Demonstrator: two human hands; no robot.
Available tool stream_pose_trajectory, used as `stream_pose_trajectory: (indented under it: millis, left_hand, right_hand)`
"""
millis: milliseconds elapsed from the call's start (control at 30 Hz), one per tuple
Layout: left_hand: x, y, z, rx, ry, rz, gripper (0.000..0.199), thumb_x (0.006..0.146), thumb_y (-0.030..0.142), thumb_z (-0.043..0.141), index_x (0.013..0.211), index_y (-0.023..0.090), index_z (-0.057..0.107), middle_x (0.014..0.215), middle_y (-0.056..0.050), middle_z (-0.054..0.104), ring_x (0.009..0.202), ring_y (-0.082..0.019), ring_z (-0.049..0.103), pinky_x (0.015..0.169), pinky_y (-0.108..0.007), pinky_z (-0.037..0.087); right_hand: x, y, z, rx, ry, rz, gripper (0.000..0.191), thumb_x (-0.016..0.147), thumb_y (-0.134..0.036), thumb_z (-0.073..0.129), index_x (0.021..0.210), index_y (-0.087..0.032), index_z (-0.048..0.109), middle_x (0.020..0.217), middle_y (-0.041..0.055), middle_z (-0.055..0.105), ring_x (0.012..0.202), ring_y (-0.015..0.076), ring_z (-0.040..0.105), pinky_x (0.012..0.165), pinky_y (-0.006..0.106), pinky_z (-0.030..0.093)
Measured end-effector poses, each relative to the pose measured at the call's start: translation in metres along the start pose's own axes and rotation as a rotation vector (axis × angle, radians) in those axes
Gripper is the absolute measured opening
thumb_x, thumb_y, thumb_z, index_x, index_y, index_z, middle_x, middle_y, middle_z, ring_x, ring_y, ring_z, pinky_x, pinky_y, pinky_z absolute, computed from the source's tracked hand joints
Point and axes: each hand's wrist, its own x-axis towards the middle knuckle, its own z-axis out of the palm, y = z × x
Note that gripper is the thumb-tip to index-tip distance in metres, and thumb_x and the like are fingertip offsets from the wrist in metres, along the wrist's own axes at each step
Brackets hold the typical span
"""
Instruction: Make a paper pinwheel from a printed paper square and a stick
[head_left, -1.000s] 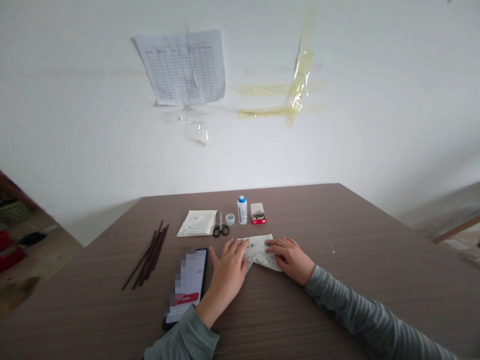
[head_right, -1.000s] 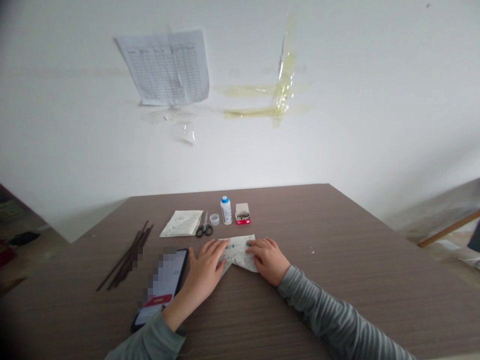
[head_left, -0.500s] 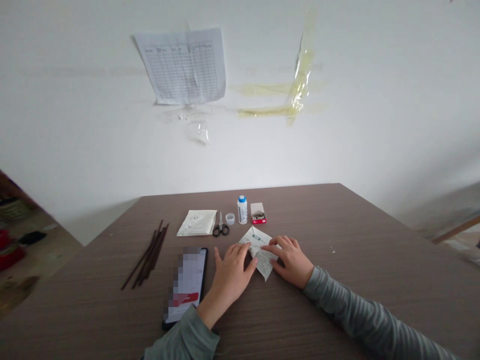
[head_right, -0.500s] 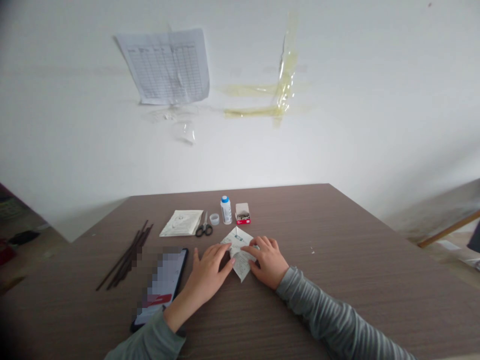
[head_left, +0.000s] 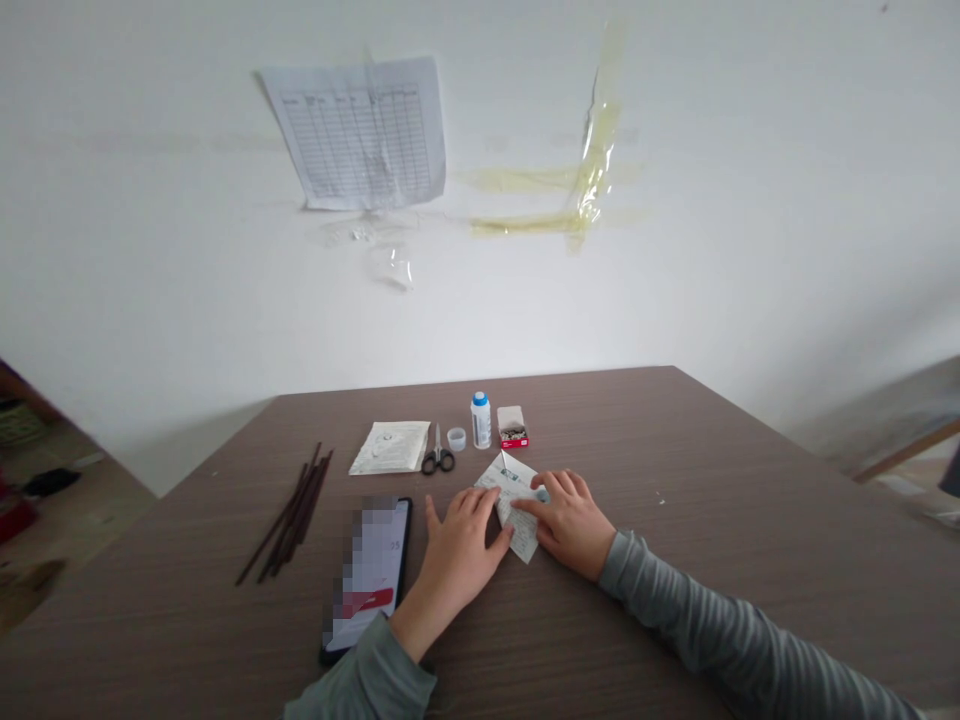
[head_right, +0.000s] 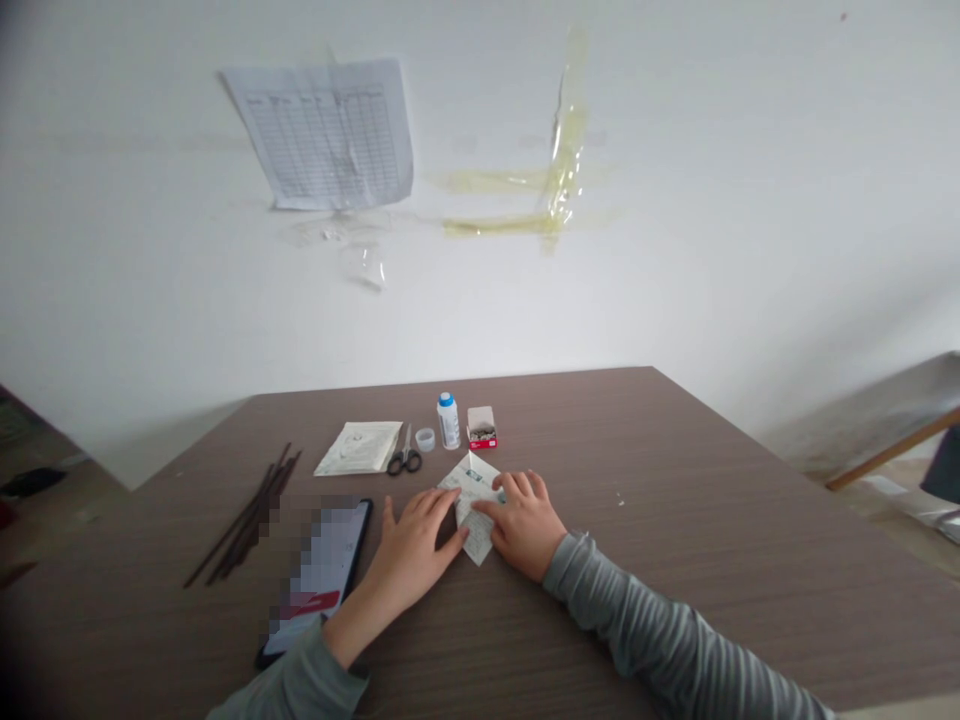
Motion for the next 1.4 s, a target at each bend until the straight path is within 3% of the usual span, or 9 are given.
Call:
stream_pose_trajectory:
  millis: [133, 267, 567, 733, 867, 967, 1167, 1267, 1400]
  left_hand:
    - [0.000, -0.001, 0.000, 0.015, -0.008, 0.017, 0.059, 0.119, 0.021, 0.073, 0.177, 0.030, 0.080, 0.182, -0.016, 0.082, 0.174, -0.047, 0.072, 0.154, -0.097, 0.036]
    - [-0.001, -0.001, 0.000, 0.021, -0.010, 0.014, 0.059, 0.119, 0.021, 0.074, 0.177, 0.031, 0.080, 0.183, -0.016, 0.081, 0.175, -0.048, 0.071, 0.155, -0.097, 0.036]
    - [-0.001, -0.002, 0.001, 0.025, -0.008, 0.015, 0.060, 0.119, 0.022, 0.076, 0.178, 0.030, 0.080, 0.185, -0.016, 0.080, 0.175, -0.048, 0.070, 0.154, -0.097, 0.037]
    - [0.000, -0.004, 0.004, 0.019, 0.019, 0.003, 0.061, 0.117, 0.024, 0.081, 0.177, 0.033, 0.081, 0.180, -0.014, 0.083, 0.172, -0.048, 0.073, 0.154, -0.095, 0.039]
    - [0.001, -0.006, 0.007, 0.015, 0.028, -0.004, 0.061, 0.117, 0.027, 0.081, 0.178, 0.032, 0.079, 0.181, -0.016, 0.082, 0.173, -0.049, 0.072, 0.154, -0.095, 0.040]
    - [0.001, -0.009, 0.008, 0.012, 0.038, -0.010, 0.060, 0.115, 0.031, 0.084, 0.175, 0.032, 0.080, 0.180, -0.017, 0.082, 0.172, -0.051, 0.071, 0.152, -0.095, 0.042]
    - [-0.002, -0.011, 0.004, 0.016, 0.029, -0.026, 0.059, 0.117, 0.037, 0.084, 0.175, 0.033, 0.080, 0.182, -0.015, 0.082, 0.174, -0.052, 0.068, 0.153, -0.093, 0.042]
    - [-0.002, -0.011, 0.001, 0.005, 0.023, -0.031, 0.059, 0.113, 0.038, 0.091, 0.172, 0.037, 0.084, 0.181, -0.014, 0.083, 0.174, -0.056, 0.069, 0.153, -0.093, 0.043]
    - [-0.004, -0.008, -0.003, 0.024, -0.017, -0.035, 0.061, 0.115, 0.037, 0.087, 0.175, 0.033, 0.082, 0.187, -0.015, 0.078, 0.177, -0.055, 0.066, 0.154, -0.093, 0.041]
  right_hand:
    - [-0.001, 0.002, 0.008, -0.039, -0.012, 0.009, 0.061, 0.112, -0.021, 0.079, 0.166, -0.045, 0.093, 0.156, 0.0126, 0.089, 0.149, 0.0416, 0.076, 0.149, 0.072, 0.048]
    - [-0.003, 0.007, 0.019, -0.038, -0.028, 0.038, 0.062, 0.115, -0.026, 0.076, 0.169, -0.052, 0.090, 0.160, 0.0110, 0.089, 0.152, 0.0421, 0.077, 0.150, 0.074, 0.047]
    - [-0.003, 0.011, 0.024, 0.020, 0.097, 0.048, 0.073, 0.106, -0.021, 0.080, 0.173, -0.049, 0.087, 0.147, 0.0099, 0.096, 0.141, 0.0435, 0.087, 0.146, 0.078, 0.054]
    - [-0.001, 0.011, 0.020, 0.071, 0.105, 0.085, 0.066, 0.101, -0.020, 0.086, 0.158, -0.051, 0.095, 0.145, 0.0056, 0.096, 0.140, 0.0434, 0.088, 0.144, 0.076, 0.056]
    - [-0.004, 0.010, 0.011, 0.098, 0.111, 0.083, 0.059, 0.102, -0.022, 0.086, 0.157, -0.042, 0.096, 0.155, 0.0099, 0.094, 0.145, 0.0437, 0.087, 0.144, 0.079, 0.056]
    - [-0.005, 0.008, 0.004, 0.106, 0.069, 0.082, 0.054, 0.107, -0.025, 0.083, 0.158, -0.036, 0.095, 0.163, 0.0136, 0.092, 0.154, 0.0446, 0.082, 0.148, 0.087, 0.049]
    - [-0.003, 0.005, -0.004, 0.072, 0.026, 0.112, 0.050, 0.105, -0.028, 0.089, 0.153, -0.041, 0.097, 0.153, 0.0111, 0.095, 0.158, 0.0462, 0.078, 0.153, 0.097, 0.037]
    - [-0.002, 0.006, -0.004, 0.087, 0.019, 0.114, 0.050, 0.107, -0.028, 0.086, 0.154, -0.040, 0.097, 0.155, 0.0119, 0.094, 0.155, 0.0449, 0.082, 0.153, 0.097, 0.037]
    - [-0.002, 0.010, -0.003, 0.107, 0.020, 0.116, 0.047, 0.106, -0.030, 0.087, 0.149, -0.044, 0.098, 0.154, 0.0105, 0.094, 0.151, 0.0456, 0.084, 0.153, 0.094, 0.041]
